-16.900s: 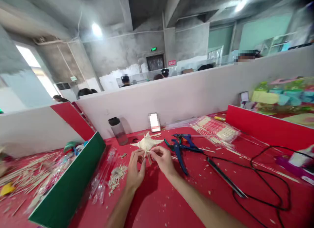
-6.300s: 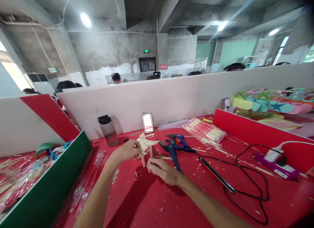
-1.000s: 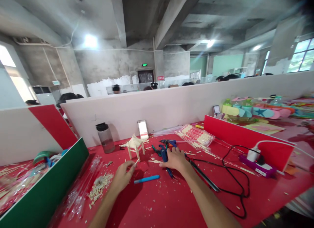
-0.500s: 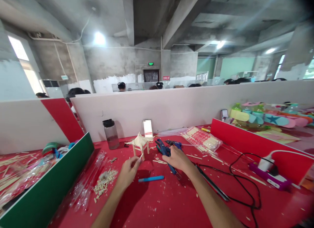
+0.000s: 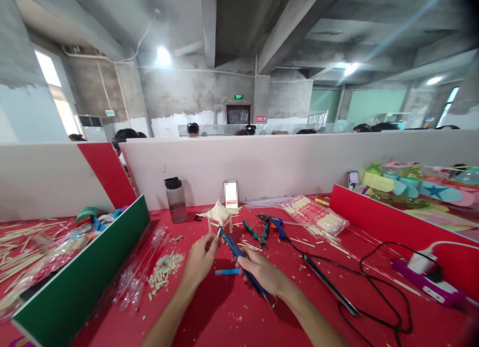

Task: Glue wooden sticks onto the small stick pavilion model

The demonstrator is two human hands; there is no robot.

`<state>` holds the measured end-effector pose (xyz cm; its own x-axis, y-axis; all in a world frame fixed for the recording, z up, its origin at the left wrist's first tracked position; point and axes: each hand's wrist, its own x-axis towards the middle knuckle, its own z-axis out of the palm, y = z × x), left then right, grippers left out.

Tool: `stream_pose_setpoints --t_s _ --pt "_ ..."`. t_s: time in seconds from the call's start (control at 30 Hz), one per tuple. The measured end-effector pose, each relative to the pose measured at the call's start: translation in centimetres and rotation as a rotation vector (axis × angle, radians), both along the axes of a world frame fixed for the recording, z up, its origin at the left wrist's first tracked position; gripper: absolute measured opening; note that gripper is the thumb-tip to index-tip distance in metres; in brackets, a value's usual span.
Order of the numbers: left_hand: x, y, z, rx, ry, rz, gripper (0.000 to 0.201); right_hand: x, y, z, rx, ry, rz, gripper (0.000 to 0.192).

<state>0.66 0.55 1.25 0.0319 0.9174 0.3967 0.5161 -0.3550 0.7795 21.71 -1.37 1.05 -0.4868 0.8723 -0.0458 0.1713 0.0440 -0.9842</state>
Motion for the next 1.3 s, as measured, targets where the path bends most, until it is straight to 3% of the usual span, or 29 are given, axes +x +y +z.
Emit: stream_pose_setpoints --t_s 0.5,0.73,0.97,1.3 --pt "-0.7 0.0 0.3 -0.054 0.053 -0.024 0.037 -0.1 -0.2 0.6 0.293 -0.124 -0.033 0.029" --pt "-0.7 -0.4 1.1 -0.104 0.094 0.008 0.038 -0.2 -0.2 0.8 0.297 -0.151 -0.063 0.028" --pt "-0.8 -0.3 0.8 -0.105 0.124 0.036 0.037 -0.3 -0.1 0.8 0.229 -0.097 -0.039 0.026" --pt "-0.7 -0.3 0.7 -0.098 0.097 0.027 0.038 -0.4 -0.1 0.7 0.29 -0.137 -0.06 0.025"
